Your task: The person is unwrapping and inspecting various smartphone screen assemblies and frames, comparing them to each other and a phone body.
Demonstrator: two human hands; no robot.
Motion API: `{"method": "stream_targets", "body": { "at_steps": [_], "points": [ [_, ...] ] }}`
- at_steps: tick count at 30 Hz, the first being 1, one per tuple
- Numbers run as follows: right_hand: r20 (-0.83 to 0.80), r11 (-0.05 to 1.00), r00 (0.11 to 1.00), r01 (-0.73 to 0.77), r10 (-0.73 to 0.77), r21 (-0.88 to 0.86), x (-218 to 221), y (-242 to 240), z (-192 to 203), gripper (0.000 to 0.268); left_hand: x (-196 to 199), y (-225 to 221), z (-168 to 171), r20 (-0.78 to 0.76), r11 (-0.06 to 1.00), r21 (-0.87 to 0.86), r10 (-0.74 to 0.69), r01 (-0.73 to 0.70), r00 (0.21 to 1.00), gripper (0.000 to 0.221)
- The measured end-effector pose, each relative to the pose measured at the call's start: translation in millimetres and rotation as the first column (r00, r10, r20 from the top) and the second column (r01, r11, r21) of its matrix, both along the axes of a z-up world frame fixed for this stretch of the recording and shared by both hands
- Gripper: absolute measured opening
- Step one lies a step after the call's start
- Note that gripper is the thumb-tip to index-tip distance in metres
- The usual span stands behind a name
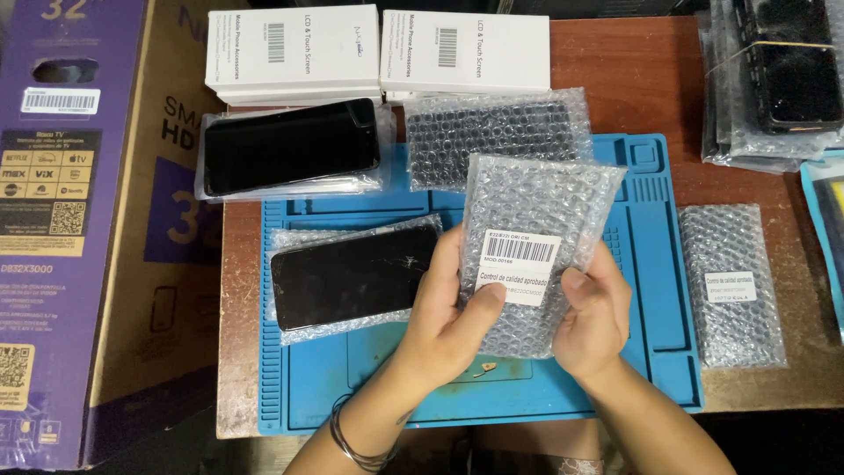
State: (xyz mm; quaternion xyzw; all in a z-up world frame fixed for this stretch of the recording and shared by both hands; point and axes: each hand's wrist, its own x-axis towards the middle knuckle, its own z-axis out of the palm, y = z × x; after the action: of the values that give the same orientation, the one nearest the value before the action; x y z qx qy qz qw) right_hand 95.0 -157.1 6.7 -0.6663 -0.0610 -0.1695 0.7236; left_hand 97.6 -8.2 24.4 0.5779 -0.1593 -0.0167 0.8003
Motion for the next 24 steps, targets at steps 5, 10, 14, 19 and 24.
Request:
{"method": "stream_targets", "body": {
  "at_steps": [5,10,14,19,24],
  "points": [
    [0.006,0.999,1.0,-0.003,0.003,0.036,-2,4,0,0.042,0,-2,0,-0.009,0.998,0.02,0.055,-0.055,0.998,0.043],
    [0.03,1.0,1.0,0.002,-0.001,-0.03,-2,3,-9,0.046,0,-4,-1,-0.035,0.996,0.025,0.089,-0.088,0.995,0.039],
    [0.027,1.0,1.0,-0.012,0.012,0.014,-1,3,-8,0.045,1,-4,-1,-0.041,0.996,0.017,0.094,-0.093,0.995,0.038],
    [0.038,1.0,0.999,-0.016,0.016,-0.009,-1,1,-13,0.045,1,-6,0,-0.037,0.993,0.027,0.114,-0.113,0.993,0.037],
    [0.028,1.0,1.0,-0.012,0.012,-0.014,0,4,-7,0.045,1,-5,3,-0.041,0.993,0.003,0.115,-0.115,0.993,0.035]
  ]
}}
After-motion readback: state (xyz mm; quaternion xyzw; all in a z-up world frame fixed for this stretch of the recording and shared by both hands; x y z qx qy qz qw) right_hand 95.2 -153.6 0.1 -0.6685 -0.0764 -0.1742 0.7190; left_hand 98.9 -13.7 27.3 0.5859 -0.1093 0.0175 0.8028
